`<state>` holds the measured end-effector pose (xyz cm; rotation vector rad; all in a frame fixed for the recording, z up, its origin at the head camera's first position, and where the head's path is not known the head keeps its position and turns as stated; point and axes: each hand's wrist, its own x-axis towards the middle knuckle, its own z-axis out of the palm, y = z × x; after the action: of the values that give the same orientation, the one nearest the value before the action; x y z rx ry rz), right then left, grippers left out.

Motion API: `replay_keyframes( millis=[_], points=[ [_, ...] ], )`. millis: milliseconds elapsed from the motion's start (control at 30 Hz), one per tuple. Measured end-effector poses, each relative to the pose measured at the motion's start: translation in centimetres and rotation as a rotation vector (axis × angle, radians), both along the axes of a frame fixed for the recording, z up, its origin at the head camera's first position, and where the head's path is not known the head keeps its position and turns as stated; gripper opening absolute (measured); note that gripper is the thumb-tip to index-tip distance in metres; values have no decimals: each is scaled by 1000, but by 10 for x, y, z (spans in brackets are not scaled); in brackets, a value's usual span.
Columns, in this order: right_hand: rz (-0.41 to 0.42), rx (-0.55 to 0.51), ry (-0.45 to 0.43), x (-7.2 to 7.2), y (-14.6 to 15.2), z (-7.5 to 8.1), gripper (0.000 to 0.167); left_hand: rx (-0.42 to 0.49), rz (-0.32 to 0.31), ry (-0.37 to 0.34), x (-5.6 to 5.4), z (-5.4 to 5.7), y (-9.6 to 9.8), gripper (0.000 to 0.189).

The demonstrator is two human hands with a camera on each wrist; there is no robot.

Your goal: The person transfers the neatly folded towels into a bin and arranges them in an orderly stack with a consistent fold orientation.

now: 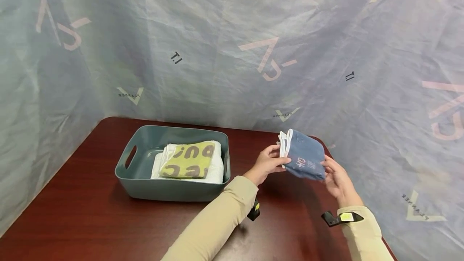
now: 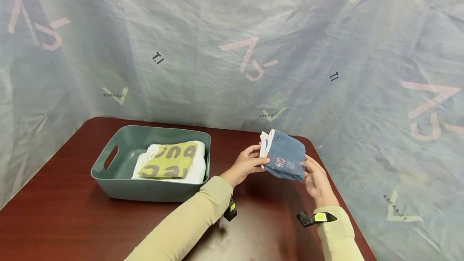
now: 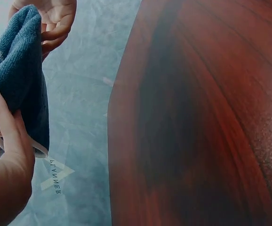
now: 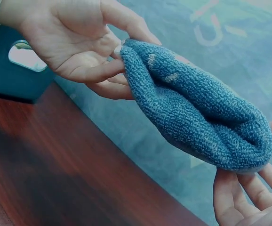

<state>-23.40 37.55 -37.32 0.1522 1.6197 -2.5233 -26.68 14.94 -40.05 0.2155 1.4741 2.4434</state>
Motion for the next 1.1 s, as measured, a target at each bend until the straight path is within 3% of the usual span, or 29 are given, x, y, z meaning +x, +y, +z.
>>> replay_keyframes(
  millis=[467, 1100],
  points=[
    [39, -6, 39, 7, 0, 11, 36, -60, -27, 29, 4, 15, -6, 51],
    [58, -41, 91, 10, -2, 28, 32, -52, -52, 30, 5, 32, -11, 51]
  ],
)
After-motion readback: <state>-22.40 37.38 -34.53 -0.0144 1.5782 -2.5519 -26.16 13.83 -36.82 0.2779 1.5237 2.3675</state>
